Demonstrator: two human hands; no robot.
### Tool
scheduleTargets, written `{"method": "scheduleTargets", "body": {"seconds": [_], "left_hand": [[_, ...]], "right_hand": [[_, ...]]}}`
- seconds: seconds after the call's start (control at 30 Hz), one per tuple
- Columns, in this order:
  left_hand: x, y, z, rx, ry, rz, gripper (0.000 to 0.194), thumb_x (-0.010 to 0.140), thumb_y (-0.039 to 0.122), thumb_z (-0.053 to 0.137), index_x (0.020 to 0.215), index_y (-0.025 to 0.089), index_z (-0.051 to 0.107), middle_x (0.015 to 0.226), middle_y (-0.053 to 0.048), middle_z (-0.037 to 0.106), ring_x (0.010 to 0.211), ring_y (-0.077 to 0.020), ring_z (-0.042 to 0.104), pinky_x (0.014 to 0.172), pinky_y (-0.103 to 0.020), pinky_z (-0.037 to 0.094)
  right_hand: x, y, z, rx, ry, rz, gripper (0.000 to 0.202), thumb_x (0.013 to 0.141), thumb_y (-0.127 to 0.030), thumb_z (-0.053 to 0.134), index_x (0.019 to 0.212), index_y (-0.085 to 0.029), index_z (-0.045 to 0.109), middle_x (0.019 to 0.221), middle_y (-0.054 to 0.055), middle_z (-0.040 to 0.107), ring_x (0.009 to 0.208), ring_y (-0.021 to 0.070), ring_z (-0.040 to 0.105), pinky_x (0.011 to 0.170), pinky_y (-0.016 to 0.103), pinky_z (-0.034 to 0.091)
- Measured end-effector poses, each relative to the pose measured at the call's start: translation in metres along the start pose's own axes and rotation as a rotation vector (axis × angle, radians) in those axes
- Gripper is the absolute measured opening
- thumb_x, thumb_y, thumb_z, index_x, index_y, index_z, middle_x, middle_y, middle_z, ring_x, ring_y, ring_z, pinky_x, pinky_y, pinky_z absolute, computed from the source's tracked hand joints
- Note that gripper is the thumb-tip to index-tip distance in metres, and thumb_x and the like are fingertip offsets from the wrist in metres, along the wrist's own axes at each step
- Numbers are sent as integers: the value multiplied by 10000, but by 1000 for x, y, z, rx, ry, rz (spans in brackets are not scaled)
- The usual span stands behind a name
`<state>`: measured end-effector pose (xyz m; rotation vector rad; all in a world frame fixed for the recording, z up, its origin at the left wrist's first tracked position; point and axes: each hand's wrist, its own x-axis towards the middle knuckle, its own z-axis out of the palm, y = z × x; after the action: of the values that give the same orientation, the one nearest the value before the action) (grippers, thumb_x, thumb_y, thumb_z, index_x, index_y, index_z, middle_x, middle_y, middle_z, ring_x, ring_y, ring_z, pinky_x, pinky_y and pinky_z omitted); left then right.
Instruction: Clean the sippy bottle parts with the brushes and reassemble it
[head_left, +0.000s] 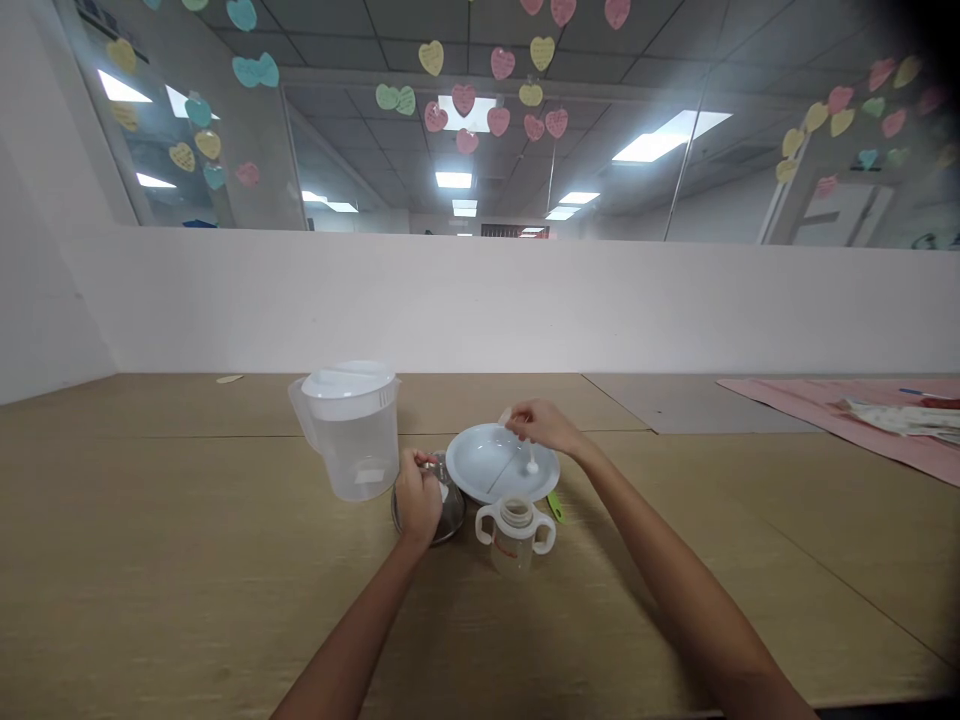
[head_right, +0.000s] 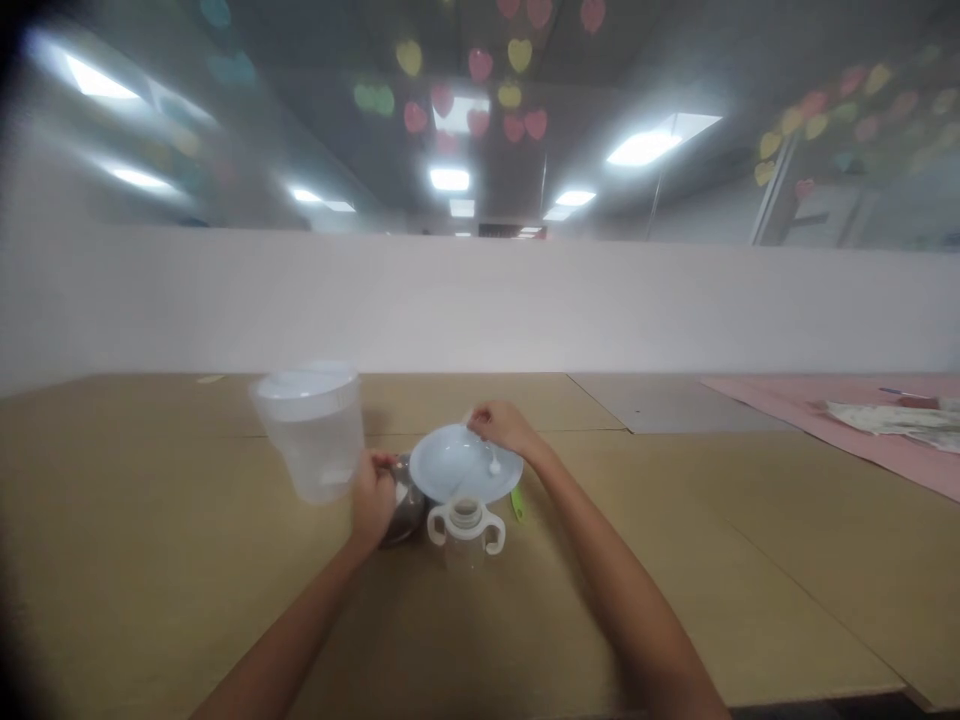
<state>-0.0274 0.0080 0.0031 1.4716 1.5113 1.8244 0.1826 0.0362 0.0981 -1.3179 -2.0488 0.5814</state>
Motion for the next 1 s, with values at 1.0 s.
{"method": "scheduleTargets", "body": {"seconds": [1.0], "left_hand": [[20, -8, 9, -1084, -19, -585, 218, 589, -23, 439, 691, 161, 496, 648, 3, 592, 671, -106, 581, 692, -242, 472]], "right_hand": [[-39, -61, -19, 378, -299, -69, 301, 652, -358, 642, 836, -121, 615, 668, 34, 627, 619, 125, 583, 547, 244, 490]]}}
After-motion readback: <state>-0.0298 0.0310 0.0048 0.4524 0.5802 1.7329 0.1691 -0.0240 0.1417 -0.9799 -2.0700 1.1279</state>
